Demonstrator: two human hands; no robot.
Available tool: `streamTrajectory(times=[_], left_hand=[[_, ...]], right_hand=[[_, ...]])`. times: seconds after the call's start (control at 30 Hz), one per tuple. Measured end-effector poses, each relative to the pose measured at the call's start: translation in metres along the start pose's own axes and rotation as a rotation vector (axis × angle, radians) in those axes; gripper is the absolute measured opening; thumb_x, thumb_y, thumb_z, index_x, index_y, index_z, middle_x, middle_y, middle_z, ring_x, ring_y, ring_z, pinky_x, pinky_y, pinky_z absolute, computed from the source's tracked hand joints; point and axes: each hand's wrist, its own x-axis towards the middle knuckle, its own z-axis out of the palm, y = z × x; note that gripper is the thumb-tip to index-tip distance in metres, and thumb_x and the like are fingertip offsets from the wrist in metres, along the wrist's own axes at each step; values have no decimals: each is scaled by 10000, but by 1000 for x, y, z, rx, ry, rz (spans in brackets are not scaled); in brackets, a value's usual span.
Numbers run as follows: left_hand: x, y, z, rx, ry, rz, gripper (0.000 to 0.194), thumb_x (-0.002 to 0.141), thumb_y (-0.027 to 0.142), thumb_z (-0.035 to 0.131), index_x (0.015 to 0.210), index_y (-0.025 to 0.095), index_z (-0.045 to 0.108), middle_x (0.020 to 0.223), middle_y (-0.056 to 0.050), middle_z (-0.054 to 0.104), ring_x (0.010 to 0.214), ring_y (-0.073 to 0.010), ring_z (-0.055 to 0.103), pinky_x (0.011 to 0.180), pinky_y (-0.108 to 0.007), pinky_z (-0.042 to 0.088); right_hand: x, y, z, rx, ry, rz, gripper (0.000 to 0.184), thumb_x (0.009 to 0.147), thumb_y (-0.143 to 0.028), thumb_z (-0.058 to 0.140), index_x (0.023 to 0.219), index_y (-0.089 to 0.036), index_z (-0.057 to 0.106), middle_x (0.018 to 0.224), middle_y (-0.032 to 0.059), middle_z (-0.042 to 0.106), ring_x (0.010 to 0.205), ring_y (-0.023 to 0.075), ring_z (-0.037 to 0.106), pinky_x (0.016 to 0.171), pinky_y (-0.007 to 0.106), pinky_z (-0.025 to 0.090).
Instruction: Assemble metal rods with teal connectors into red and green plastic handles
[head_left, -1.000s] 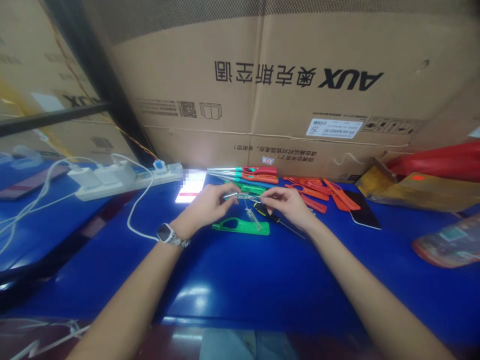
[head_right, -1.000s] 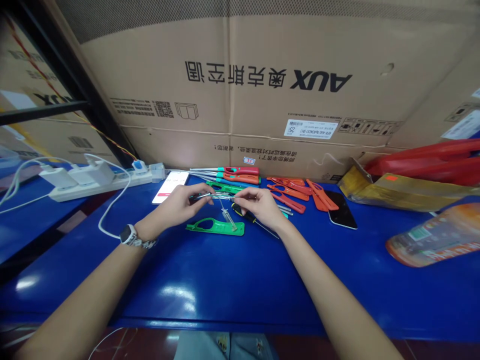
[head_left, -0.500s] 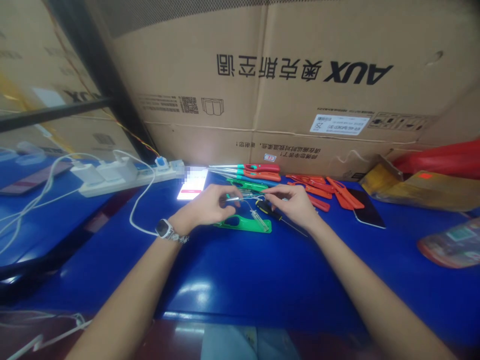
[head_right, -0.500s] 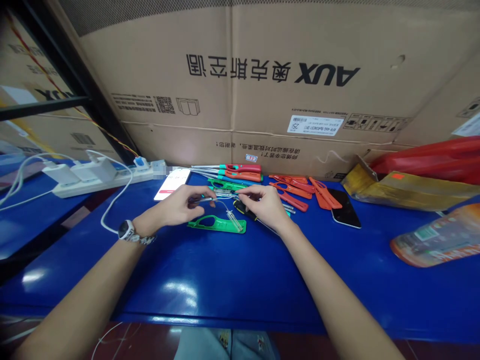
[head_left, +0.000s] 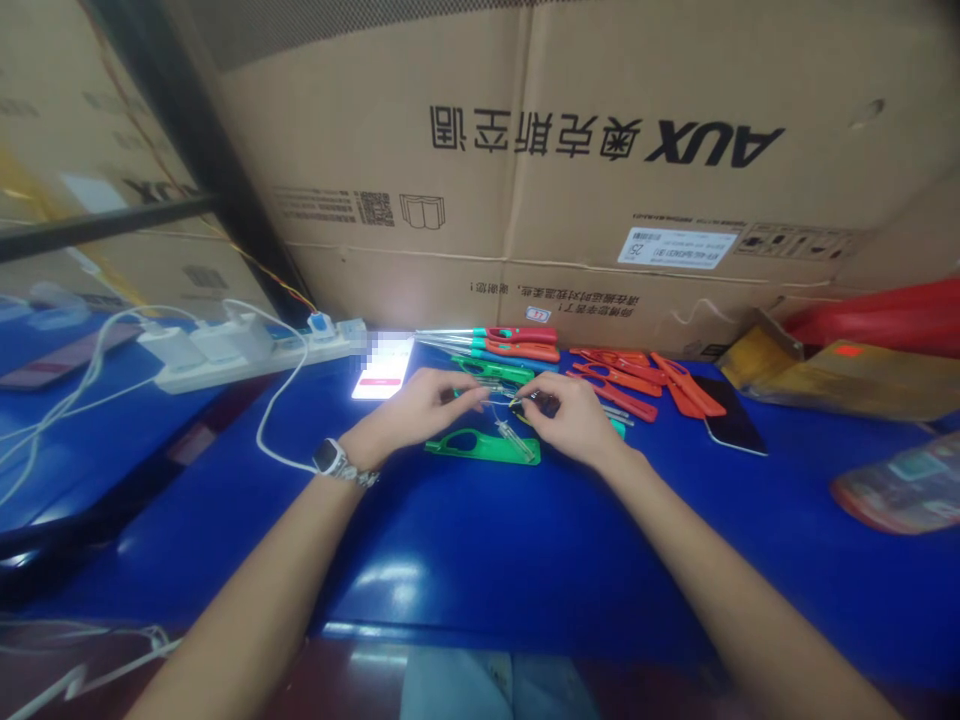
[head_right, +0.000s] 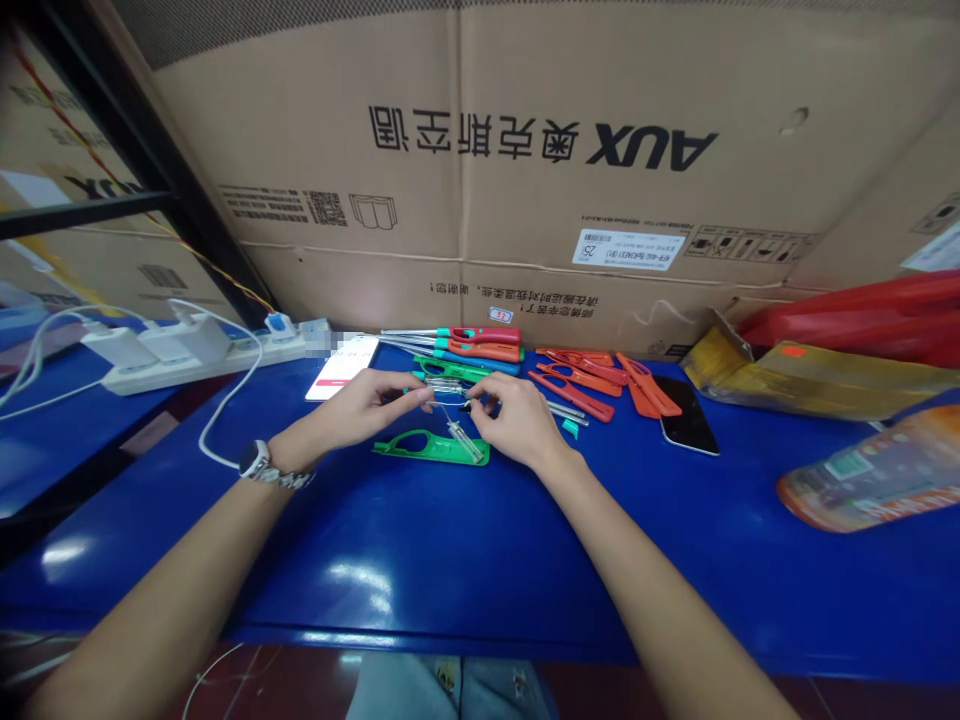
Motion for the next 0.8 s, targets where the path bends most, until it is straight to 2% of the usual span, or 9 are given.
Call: streamTrajectory(times=[0.17, 0.33, 0.47, 0.53, 0.6, 0.7, 0.8], left_hand=[[3, -7, 4, 30, 7, 42, 433, 979, 492, 453, 857, 168, 712, 762, -15, 682, 676, -148, 567, 604, -250, 389], [4, -9, 4, 48, -9, 37, 437, 983, 499, 441, 871, 174, 711, 728, -5, 656, 638, -138, 529, 581, -248, 370], [4, -11, 3, 48, -4, 24, 428, 982, 495, 444, 869, 174, 704, 757, -11, 677, 637, -141, 550, 592, -255, 387], [4, -11, 3, 38, 2, 29, 413, 981, 486, 451, 872, 176, 702, 784, -15, 693, 664, -147, 576, 614, -258, 406], [4, -11, 2, 27, 11, 34, 398, 980, 477, 458, 884, 178, 702, 816, -20, 709, 691, -153, 599, 634, -261, 421], [4, -9, 2, 21, 5, 24, 398, 984, 472, 454, 875, 178, 698, 827, -27, 721, 706, -158, 619, 649, -266, 432], [4, -8, 2, 15, -6, 16, 408, 989, 471, 444, 854, 177, 693, 818, -32, 726, 718, -164, 631, 665, -272, 444]], right_hand=[[1, -6, 5, 21, 31, -98, 127, 817, -143, 633, 864, -219, 724, 886, 44, 743, 875, 225, 632, 790, 375, 472], [0, -13, 4, 63, -3, -167, 102, 861, -178, 629, 875, -231, 715, 864, 35, 738, 902, 231, 620, 828, 414, 446], [-3, -19, 1, 76, -43, -256, 307, 765, -71, 601, 1012, -232, 683, 1004, 48, 720, 994, 247, 607, 871, 428, 443], [-5, -21, 2, 72, -53, -287, 363, 746, -74, 610, 1067, -236, 663, 1093, 60, 693, 1046, 255, 594, 904, 436, 439], [-5, -22, 4, 65, -47, -289, 283, 791, -120, 625, 1045, -238, 667, 1115, 65, 679, 1054, 251, 593, 914, 435, 439], [-2, -20, 8, 82, -6, -267, 117, 881, -183, 609, 946, -232, 693, 1012, 59, 708, 984, 234, 611, 883, 423, 454], [1, -17, 10, 163, 84, -212, 106, 910, -233, 621, 919, -239, 727, 894, 49, 734, 894, 227, 628, 844, 419, 480]])
